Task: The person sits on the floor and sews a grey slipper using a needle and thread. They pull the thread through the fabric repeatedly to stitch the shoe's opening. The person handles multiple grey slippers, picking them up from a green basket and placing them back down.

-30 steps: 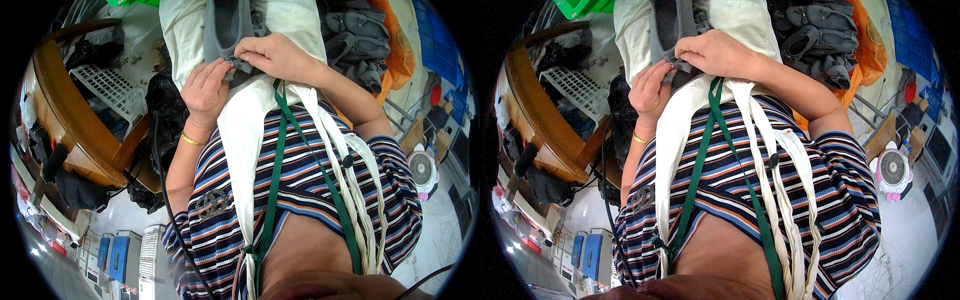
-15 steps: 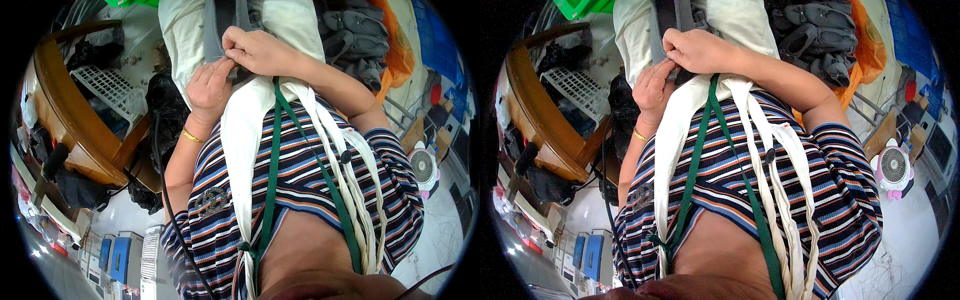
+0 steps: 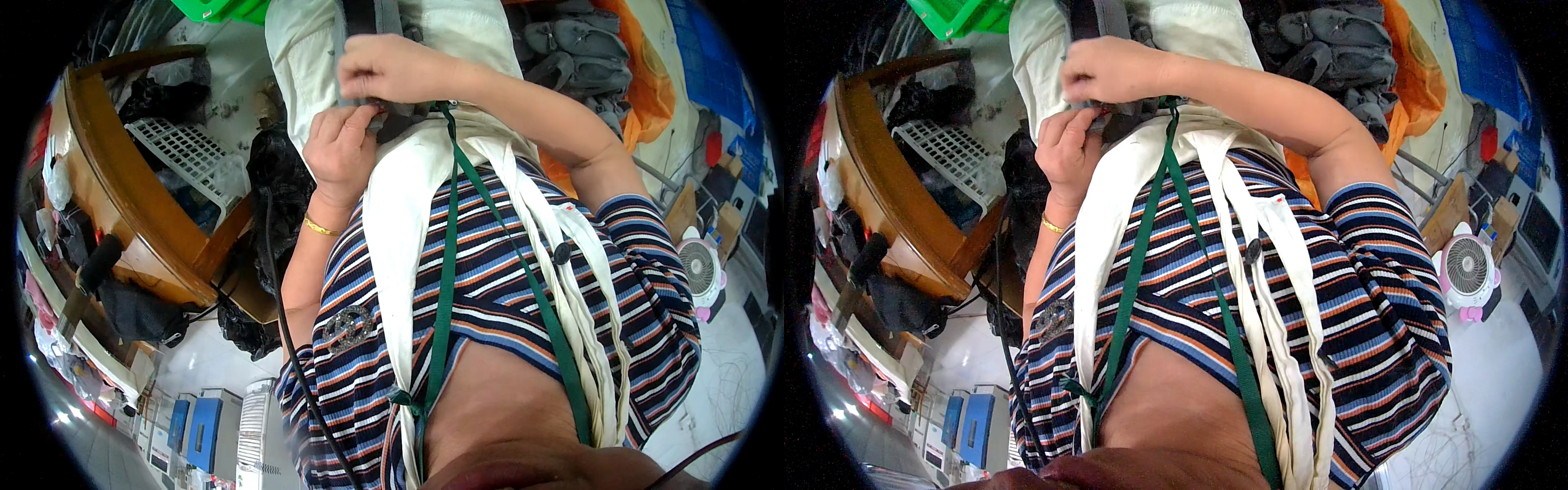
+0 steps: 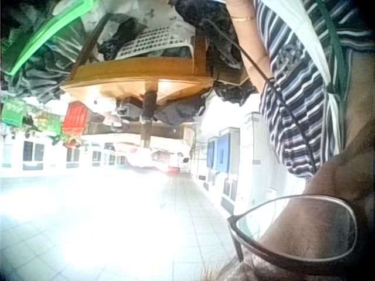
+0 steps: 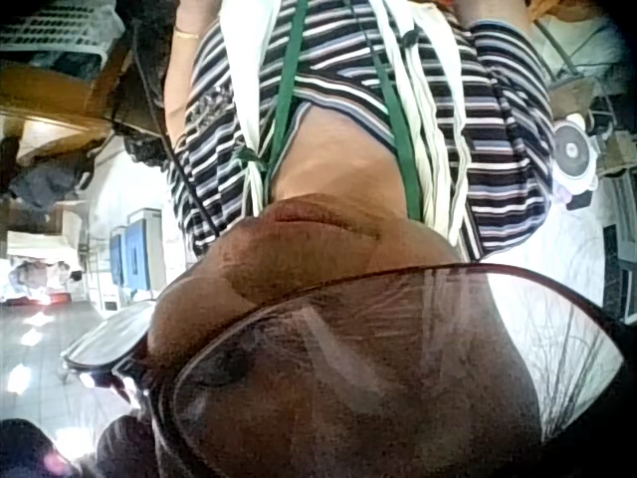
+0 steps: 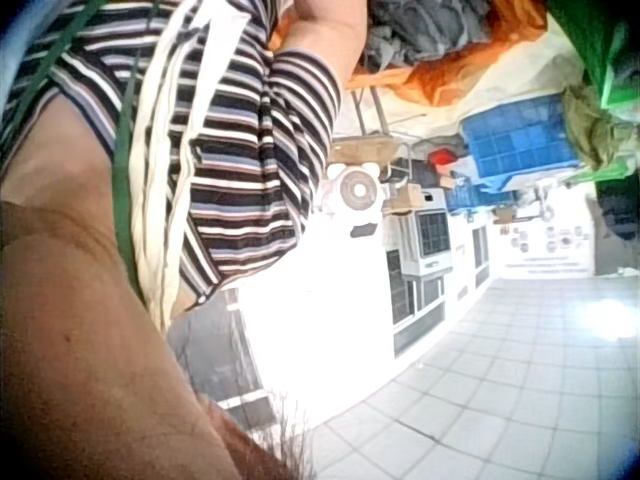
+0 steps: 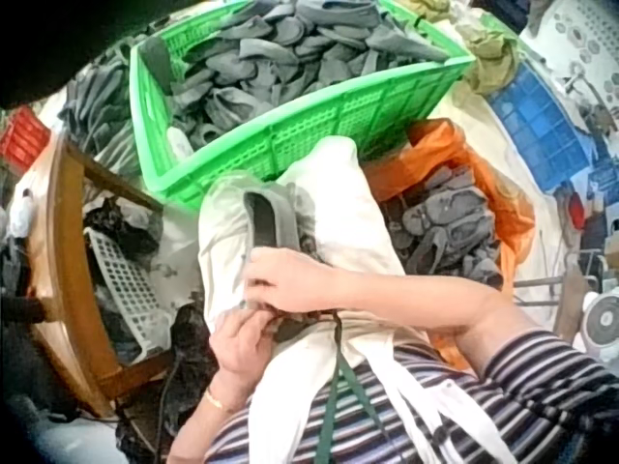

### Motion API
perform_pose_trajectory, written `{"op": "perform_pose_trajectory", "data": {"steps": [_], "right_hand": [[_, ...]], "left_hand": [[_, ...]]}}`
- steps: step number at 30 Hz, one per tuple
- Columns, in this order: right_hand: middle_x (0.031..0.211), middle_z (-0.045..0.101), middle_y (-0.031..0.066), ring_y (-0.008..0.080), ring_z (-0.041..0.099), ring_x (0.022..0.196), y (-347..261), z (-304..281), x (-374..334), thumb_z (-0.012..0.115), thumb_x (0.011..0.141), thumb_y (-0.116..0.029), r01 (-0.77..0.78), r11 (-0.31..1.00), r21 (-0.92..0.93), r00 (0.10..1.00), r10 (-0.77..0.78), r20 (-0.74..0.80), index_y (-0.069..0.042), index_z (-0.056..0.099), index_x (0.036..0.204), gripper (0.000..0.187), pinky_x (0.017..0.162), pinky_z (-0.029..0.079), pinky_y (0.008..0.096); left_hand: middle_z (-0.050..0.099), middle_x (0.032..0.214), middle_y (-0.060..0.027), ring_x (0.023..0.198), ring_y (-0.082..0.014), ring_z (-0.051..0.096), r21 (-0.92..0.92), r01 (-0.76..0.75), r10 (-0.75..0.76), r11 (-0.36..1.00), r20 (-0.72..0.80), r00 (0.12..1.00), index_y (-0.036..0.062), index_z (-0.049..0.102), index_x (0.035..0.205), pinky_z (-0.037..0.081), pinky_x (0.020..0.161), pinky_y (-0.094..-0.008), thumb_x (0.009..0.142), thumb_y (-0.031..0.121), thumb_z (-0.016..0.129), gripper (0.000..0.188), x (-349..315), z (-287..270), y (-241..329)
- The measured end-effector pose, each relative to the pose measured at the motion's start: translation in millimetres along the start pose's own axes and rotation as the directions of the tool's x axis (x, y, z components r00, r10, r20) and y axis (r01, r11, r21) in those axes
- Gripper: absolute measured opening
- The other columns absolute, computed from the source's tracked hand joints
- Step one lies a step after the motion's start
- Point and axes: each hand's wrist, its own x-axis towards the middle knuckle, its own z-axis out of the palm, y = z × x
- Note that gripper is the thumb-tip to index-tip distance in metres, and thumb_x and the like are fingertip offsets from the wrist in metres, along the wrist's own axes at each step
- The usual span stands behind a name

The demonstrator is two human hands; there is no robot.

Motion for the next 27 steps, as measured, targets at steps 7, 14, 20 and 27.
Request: {"op": "perform_pose_trajectory", "data": {"steps": [7, 14, 20, 27], "right_hand": [[0.076, 0.064, -0.0016, 0.0048, 0.056, 0.061, 1.6, -0.9, 5.9, 0.059, 0.099, -0.03, -0.346, 0.498, 0.795, 0.904, 0.403, 0.141, -0.01, 0.065, 0.097, 0.022, 0.049, 0.043, 0.0215], [0.061, 0.051, -0.0009, 0.0081, 0.044, 0.046, -12.5, -65.1, -2.2, 0.054, 0.101, -0.02, 0.025, 0.146, 0.989, 0.942, 0.328, -0.072, -0.007, 0.056, 0.092, 0.016, 0.041, 0.034, 0.0232], [0.074, 0.059, -0.0039, 0.0028, 0.051, 0.063, -19.2, -30.2, -34.3, 0.059, 0.099, -0.025, -0.243, 0.851, 0.466, 0.966, 0.258, 0.034, -0.008, 0.062, 0.105, 0.019, 0.058, 0.041, 0.0188], [0.08, 0.068, 0.0119, 0.0247, 0.066, 0.068, -21.0, -19.6, -60.0, 0.06, 0.093, -0.014, -0.108, 0.99, -0.094, 0.991, 0.115, 0.066, -0.005, 0.066, 0.103, 0.015, 0.063, 0.051, 0.0305]], "left_hand": [[0.065, 0.081, -0.0092, 0.074, -0.0265, 0.062, -0.158, 0.265, -0.254, 0.951, 0.086, 0.963, 0.0074, 0.069, 0.089, 0.05, 0.065, -0.0346, 0.071, 0.005, 0.077, 0.019, 1.4, 1.5, 2.2], [0.066, 0.083, -0.0089, 0.075, -0.0244, 0.063, -0.274, 0.357, -0.326, 0.893, 0.152, 0.933, 0.0062, 0.069, 0.089, 0.051, 0.065, -0.0327, 0.075, 0.005, 0.076, 0.016, 6.3, 1.1, 3.9], [0.066, 0.085, -0.0098, 0.076, -0.0251, 0.063, -0.254, 0.372, -0.339, 0.893, 0.164, 0.926, 0.0052, 0.068, 0.09, 0.051, 0.067, -0.0325, 0.076, 0.003, 0.076, 0.017, 4.8, 1.8, 2.3], [0.067, 0.088, -0.0097, 0.079, -0.0244, 0.063, -0.208, 0.374, -0.363, 0.904, 0.09, 0.928, 0.0038, 0.067, 0.09, 0.051, 0.07, -0.0321, 0.076, 0.003, 0.076, 0.017, -1.7, 2.5, 4.8]]}}
